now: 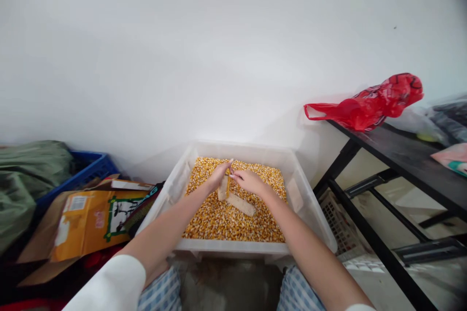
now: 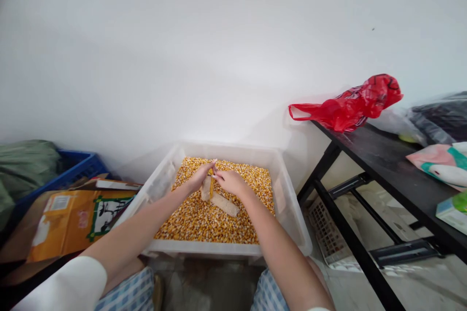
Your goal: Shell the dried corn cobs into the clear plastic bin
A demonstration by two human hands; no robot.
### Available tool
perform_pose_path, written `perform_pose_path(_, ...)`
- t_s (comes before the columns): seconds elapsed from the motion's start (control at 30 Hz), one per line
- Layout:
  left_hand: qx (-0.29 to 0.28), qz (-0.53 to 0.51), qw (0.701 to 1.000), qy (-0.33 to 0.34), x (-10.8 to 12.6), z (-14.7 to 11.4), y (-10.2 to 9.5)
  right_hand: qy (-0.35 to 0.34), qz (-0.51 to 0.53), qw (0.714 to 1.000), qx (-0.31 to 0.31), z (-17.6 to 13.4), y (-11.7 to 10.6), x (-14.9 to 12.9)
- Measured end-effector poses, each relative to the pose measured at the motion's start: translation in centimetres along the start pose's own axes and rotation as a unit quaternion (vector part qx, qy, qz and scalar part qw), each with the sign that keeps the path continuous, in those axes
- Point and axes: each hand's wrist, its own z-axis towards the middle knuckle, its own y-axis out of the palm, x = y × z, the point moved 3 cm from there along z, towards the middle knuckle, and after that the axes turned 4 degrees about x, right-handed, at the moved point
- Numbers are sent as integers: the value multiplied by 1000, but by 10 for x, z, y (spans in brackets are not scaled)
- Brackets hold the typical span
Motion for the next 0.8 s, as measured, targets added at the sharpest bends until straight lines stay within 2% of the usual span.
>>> perform_pose_path(0.1,72,29,997,7,6,3,-3,2,-21,999,31,1,-5,-1)
perform_pose_path(0.17,83,52,995,9,8,4,-2,7,-38,999,35,1,-8,-1)
perform_pose_path(0.33,28,65,997,6,-1,4,2,25,-52,998,10,-1,-6,3)
perform_pose_path(0.47,23,64,998,-1,-4,3,2,15,-17,1000,-4,-1,0,5)
perform_pose_path(0.8,2,84,996,-4,9,-3,4,-10,36,999,-37,-2,7,8)
